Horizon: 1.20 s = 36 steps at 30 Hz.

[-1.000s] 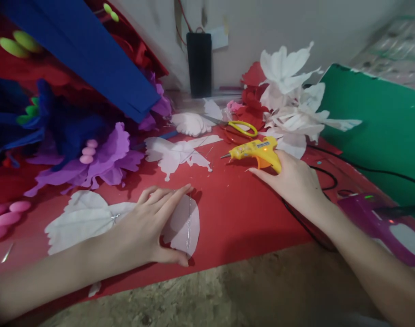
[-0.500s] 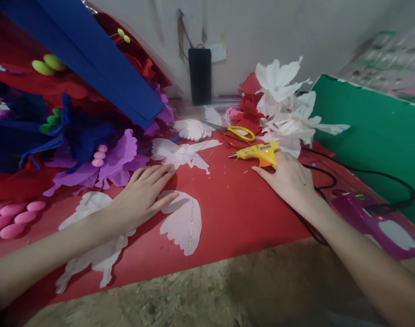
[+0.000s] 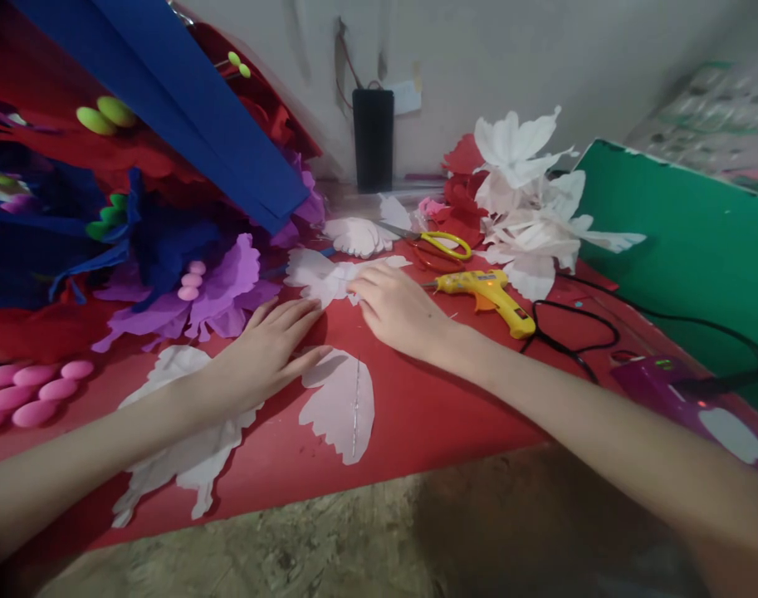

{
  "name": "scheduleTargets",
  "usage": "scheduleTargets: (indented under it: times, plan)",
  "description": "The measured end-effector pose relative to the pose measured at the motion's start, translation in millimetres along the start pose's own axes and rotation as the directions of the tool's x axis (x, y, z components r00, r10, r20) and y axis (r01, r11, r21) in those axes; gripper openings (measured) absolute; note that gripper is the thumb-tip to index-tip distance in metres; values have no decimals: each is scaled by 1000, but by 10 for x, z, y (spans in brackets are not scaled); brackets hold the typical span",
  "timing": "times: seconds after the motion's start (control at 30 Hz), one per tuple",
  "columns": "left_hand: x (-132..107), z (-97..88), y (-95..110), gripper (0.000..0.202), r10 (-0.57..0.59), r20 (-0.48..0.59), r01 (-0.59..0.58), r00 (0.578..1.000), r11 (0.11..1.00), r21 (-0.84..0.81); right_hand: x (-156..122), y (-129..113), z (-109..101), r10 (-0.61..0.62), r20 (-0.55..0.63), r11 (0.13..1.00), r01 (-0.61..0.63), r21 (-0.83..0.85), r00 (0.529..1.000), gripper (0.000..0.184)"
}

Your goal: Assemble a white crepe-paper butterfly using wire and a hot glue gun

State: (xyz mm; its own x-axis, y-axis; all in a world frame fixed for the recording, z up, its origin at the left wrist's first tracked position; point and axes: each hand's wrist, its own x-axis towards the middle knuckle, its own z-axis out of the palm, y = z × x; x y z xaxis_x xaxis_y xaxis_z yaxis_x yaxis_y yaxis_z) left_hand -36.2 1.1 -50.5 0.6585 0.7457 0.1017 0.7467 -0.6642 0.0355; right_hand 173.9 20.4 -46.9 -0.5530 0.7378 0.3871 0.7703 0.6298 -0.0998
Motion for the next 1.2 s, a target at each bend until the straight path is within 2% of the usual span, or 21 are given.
scheduleTargets:
  times: [0.13, 0.23, 0.37, 0.5, 0.57, 0.63, 0.7, 0.73, 0.83, 0.93, 1.0, 1.03, 1.1, 1.2]
  plan:
    - [-9, 26, 6, 56, -7, -16, 7, 1000, 1000, 2, 396, 59, 246, -105, 87, 987, 93, 131, 991, 35]
    - [-5, 17, 12, 58, -12, -56, 11, 998, 1000, -8, 542, 105, 337, -107, 107, 975, 83, 207, 988, 38]
    - [6, -7, 10, 56, -6, -140, 2, 990, 1000, -26, 592, 122, 344, -15, 90, 948, -14, 319, 996, 33]
    - [8, -64, -1, 50, 13, -251, -27, 968, 998, -53, 602, 88, 299, 165, 54, 868, -171, 467, 985, 21]
    - [4, -110, -3, 40, 22, -365, -49, 931, 997, -64, 615, 80, 261, 295, 32, 791, -263, 552, 955, 15]
    - [-5, -154, -3, 27, 62, -525, -115, 849, 991, -69, 630, 98, 210, 431, 45, 676, -356, 645, 901, 17]
    - [-20, -185, 0, 16, 125, -638, -222, 760, 972, -73, 633, 144, 147, 520, 138, 524, -443, 727, 843, 20]
    - [-28, -193, 1, 14, 153, -660, -271, 735, 959, -79, 627, 172, 111, 536, 209, 444, -484, 754, 818, 23]
    - [-45, -191, 3, 19, 190, -673, -334, 715, 938, -91, 563, 244, -2, 482, 418, 247, -577, 778, 770, 31]
    - [-32, -167, -6, 34, 194, -731, -335, 654, 941, -50, 443, 259, -110, 365, 537, 131, -613, 779, 760, 22]
    - [-11, -151, -19, 41, 199, -764, -321, 614, 947, -11, 353, 238, -176, 280, 575, 86, -617, 783, 769, 13]
    - [-1, -145, -26, 43, 207, -766, -315, 609, 949, 6, 311, 221, -207, 236, 589, 72, -618, 783, 773, 10]
    - [7, -148, -37, 39, 244, -743, -327, 623, 944, 36, 244, 180, -264, 145, 614, 60, -626, 777, 776, 10]
    - [-22, -192, -24, 16, 357, -668, -433, 653, 900, 58, 194, 113, -317, 32, 642, 83, -642, 762, 766, 18]
